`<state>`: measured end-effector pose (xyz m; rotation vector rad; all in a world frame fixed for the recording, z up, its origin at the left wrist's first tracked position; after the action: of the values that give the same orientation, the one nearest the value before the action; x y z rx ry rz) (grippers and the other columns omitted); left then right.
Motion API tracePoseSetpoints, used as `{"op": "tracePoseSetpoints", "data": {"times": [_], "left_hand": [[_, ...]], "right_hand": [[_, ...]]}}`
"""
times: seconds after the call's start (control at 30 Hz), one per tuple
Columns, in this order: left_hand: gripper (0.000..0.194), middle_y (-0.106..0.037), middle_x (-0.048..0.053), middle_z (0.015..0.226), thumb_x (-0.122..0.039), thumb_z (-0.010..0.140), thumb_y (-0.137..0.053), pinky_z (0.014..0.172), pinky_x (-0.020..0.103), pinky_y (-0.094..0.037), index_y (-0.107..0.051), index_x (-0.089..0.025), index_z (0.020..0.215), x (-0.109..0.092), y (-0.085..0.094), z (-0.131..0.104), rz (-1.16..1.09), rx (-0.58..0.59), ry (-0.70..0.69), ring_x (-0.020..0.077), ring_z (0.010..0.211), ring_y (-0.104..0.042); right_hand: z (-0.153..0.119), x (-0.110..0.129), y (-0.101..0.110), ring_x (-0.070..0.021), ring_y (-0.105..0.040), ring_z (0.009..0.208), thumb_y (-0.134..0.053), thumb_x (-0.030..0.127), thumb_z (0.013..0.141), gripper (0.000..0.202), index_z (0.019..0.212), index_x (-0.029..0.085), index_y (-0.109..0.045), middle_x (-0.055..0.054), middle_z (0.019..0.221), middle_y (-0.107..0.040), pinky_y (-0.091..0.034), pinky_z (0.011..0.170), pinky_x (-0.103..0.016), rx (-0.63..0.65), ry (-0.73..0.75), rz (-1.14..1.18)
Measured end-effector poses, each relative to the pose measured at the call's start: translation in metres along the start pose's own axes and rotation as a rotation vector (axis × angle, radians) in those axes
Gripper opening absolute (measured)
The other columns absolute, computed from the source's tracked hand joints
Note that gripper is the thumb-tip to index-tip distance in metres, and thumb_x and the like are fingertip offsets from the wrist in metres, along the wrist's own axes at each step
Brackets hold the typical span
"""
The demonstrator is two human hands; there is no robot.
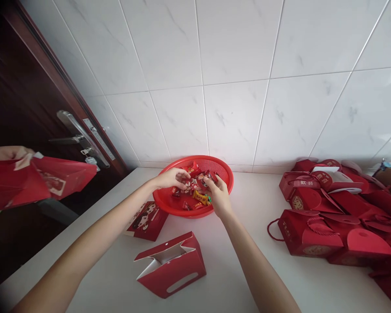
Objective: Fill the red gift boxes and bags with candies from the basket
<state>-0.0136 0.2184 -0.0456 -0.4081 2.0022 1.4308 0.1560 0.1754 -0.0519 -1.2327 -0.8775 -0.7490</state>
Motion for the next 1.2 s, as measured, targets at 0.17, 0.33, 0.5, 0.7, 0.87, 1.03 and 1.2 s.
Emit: {"op": "tracePoseSetpoints", "data": {"times": [0.17,0.33,0.5,0.7,0.87,1.03,1.2], "left_hand": [[0.048,-0.077,0.009,0.106,-0.017,0.065,-0.085,0.093,0.039,-0.056,-0.072,-0.013,0.111,-0.030,0.016,-0.007,-0.376,-0.129,-0.171,0.0231,0.100,-0.071],[0.049,-0.078,0.010,0.107,-0.026,0.062,-0.090,0.094,0.040,-0.056,-0.074,-0.013,0.107,-0.053,0.014,-0.009,-0.514,-0.175,-0.253,0.0230,0.098,-0.072],[0.038,-0.078,0.010,0.102,-0.034,0.076,-0.082,0.090,0.037,-0.056,-0.074,-0.013,0.107,-0.072,0.004,-0.003,-0.428,-0.117,-0.290,0.0227,0.096,-0.072],[0.028,-0.074,0.010,0.111,-0.028,0.090,-0.058,0.089,0.033,-0.054,-0.070,-0.014,0.110,-0.048,-0.002,0.021,-0.043,-0.125,-0.178,0.0217,0.101,-0.069],[0.013,-0.066,0.000,0.064,-0.010,0.057,-0.073,0.075,0.030,-0.050,-0.066,-0.018,0.064,-0.018,-0.028,0.037,0.139,0.002,-0.088,0.0241,0.077,-0.067],[0.020,-0.053,-0.003,0.050,-0.008,0.052,-0.073,0.068,0.031,-0.047,-0.055,-0.017,0.051,-0.009,-0.025,0.040,0.144,-0.041,-0.059,0.0222,0.063,-0.061],[0.015,-0.073,0.003,0.087,-0.028,0.075,-0.072,0.080,0.031,-0.051,-0.070,-0.015,0.081,-0.026,0.009,0.025,-0.028,-0.237,-0.154,0.0228,0.087,-0.067]], "right_hand": [[0.001,0.000,0.000,-0.0293,-0.072,0.107,-0.076,0.050,0.075,0.035,0.096,0.022,-0.071,-0.007,0.110,-0.076,-0.061,0.090,-0.041,0.018,0.016,-0.024],[0.000,0.000,-0.002,-0.0282,-0.070,0.111,-0.077,0.045,0.074,0.035,0.100,0.022,-0.071,-0.006,0.108,-0.077,-0.059,0.093,-0.041,0.010,0.009,0.003],[-0.001,0.003,-0.006,-0.0280,-0.071,0.105,-0.083,0.041,0.071,0.037,0.099,0.022,-0.070,-0.007,0.109,-0.076,-0.061,0.087,-0.042,0.038,0.008,0.140],[0.005,-0.002,0.019,-0.0237,-0.071,0.091,-0.084,0.039,0.065,0.031,0.083,0.023,-0.065,-0.003,0.092,-0.076,-0.059,0.078,-0.036,-0.133,0.027,0.189],[0.006,-0.003,0.018,-0.0218,-0.071,0.085,-0.090,0.035,0.058,0.031,0.078,0.022,-0.069,-0.003,0.086,-0.076,-0.058,0.076,-0.034,-0.117,0.008,0.226],[0.005,-0.003,0.013,-0.0203,-0.070,0.083,-0.093,0.033,0.052,0.033,0.075,0.018,-0.075,-0.004,0.085,-0.077,-0.057,0.079,-0.032,-0.090,-0.029,0.266],[0.009,-0.008,0.018,-0.0193,-0.070,0.081,-0.093,0.032,0.058,0.027,0.073,0.019,-0.076,-0.003,0.081,-0.077,-0.057,0.075,-0.031,-0.116,-0.048,0.307]]}}
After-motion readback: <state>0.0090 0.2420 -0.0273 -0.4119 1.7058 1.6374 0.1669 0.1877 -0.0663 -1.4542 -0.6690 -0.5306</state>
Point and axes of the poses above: each hand's wrist, its own z-axis towards the middle knuckle, its own y-axis out of the back of the hand, x = y × z, the point moved 10 cm from there along z, towards the middle knuckle
